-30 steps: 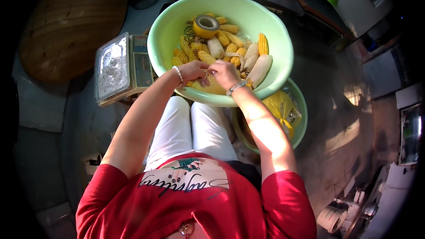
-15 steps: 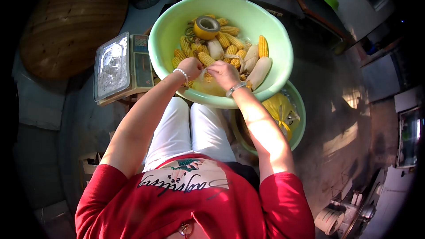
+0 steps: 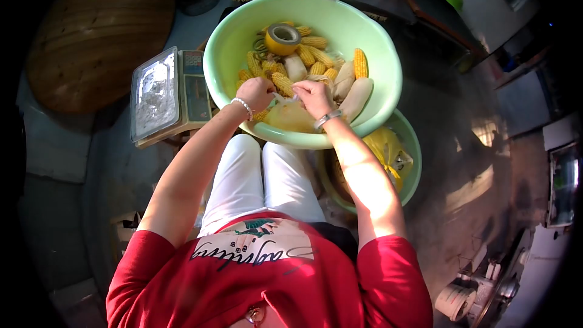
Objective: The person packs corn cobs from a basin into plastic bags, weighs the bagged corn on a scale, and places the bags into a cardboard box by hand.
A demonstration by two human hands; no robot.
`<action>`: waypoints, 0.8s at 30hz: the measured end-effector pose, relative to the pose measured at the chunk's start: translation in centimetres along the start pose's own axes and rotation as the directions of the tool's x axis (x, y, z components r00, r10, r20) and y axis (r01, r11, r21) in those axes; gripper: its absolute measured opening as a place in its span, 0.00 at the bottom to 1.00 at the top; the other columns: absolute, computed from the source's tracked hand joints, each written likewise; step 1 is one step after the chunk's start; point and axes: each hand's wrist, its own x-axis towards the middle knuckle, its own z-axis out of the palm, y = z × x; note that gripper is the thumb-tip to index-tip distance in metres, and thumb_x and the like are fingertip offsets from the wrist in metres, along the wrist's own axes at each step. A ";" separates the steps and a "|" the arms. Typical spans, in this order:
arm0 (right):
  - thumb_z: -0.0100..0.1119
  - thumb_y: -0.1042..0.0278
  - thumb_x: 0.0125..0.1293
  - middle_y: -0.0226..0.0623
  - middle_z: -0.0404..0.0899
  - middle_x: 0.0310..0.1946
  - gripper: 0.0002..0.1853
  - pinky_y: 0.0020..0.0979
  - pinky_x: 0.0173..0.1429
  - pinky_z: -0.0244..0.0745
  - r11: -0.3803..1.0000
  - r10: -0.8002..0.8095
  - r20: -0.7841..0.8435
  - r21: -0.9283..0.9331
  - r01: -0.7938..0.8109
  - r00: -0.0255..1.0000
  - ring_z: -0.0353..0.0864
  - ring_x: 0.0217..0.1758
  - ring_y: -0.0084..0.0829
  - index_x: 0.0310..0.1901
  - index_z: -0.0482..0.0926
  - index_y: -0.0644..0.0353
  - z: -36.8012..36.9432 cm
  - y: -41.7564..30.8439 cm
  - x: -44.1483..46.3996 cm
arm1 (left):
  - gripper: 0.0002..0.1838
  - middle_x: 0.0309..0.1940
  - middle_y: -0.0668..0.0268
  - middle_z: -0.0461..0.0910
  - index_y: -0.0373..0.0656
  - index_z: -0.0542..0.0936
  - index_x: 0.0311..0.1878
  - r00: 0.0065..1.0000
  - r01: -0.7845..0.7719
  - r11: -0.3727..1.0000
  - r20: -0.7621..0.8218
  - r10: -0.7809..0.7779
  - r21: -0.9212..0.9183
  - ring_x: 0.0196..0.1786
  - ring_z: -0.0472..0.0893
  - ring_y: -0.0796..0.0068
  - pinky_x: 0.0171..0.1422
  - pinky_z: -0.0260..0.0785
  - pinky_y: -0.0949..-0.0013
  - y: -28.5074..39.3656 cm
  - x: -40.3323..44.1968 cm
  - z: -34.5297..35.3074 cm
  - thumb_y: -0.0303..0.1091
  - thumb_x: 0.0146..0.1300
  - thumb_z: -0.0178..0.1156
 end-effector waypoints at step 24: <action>0.59 0.66 0.62 0.27 0.74 0.15 0.10 0.20 0.17 0.63 0.999 0.014 -0.219 0.051 -0.003 0.976 0.68 0.13 0.16 0.28 0.80 0.63 -1.0 -0.5 0.3 | 0.18 0.30 0.51 0.80 0.38 0.81 0.35 0.948 -0.146 0.986 0.273 0.164 -0.086 0.36 0.79 0.51 0.44 0.69 0.55 2.8 -1.5 1.4 0.46 0.58 0.55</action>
